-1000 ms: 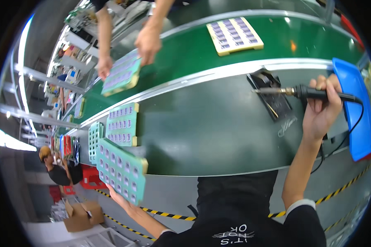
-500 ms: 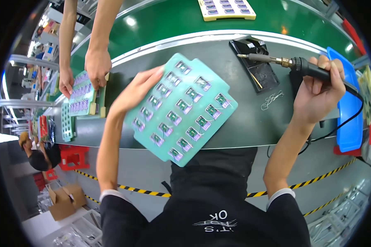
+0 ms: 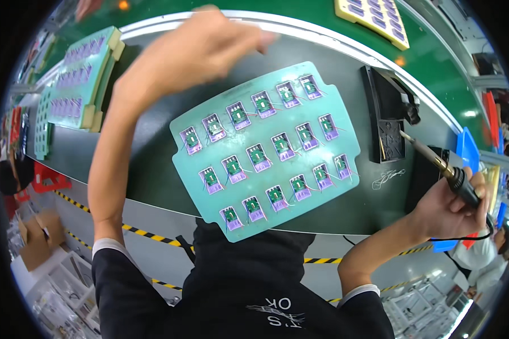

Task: Solder electronic components onto a tray of small circuit boards on an assembly line.

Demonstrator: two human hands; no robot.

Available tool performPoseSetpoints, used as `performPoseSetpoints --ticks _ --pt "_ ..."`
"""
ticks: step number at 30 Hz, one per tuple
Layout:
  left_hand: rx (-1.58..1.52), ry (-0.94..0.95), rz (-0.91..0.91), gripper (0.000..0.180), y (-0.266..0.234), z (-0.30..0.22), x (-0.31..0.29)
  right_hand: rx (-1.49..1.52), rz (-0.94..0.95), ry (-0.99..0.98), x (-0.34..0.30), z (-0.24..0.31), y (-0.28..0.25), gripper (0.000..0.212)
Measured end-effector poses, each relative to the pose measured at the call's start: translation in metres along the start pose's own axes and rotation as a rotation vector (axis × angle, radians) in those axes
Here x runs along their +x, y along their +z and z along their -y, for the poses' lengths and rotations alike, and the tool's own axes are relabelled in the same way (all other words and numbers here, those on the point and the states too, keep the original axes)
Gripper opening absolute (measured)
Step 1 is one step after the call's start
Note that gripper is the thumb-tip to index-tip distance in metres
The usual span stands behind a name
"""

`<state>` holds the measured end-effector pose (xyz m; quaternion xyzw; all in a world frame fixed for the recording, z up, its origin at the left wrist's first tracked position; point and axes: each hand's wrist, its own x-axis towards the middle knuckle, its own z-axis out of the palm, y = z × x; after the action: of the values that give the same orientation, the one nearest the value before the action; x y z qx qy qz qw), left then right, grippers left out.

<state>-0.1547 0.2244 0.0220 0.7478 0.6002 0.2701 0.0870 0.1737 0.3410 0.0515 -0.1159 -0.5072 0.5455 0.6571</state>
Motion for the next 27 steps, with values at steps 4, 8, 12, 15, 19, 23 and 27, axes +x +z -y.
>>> performPoseSetpoints --ticks 4,8,12,15,19,23,27 --pt "-0.603 -0.634 -0.045 0.023 -0.033 -0.003 -0.009 -0.035 -0.004 -0.043 0.000 -0.004 0.004 0.018" --pt "-0.613 -0.676 -0.042 0.037 0.001 0.016 -0.039 -0.106 0.001 -0.042 -0.006 -0.010 0.007 0.020" --pt "-0.521 -0.412 -0.053 0.044 0.033 0.025 -0.042 -0.165 0.015 -0.023 -0.009 -0.016 0.017 0.020" --pt "-0.580 -0.334 -0.098 0.037 0.028 0.025 -0.037 -0.191 0.011 -0.019 -0.006 -0.019 0.003 0.019" --pt "-0.635 -0.288 -0.133 0.034 0.023 0.023 -0.040 -0.139 0.071 0.070 -0.007 -0.021 -0.003 0.019" --pt "-0.620 -0.264 -0.126 0.031 0.021 0.021 -0.042 -0.094 0.098 0.106 -0.006 -0.024 -0.001 0.020" --pt "-0.538 -0.274 -0.093 0.030 0.015 0.019 -0.041 -0.127 -0.001 0.126 -0.008 -0.028 0.009 0.024"
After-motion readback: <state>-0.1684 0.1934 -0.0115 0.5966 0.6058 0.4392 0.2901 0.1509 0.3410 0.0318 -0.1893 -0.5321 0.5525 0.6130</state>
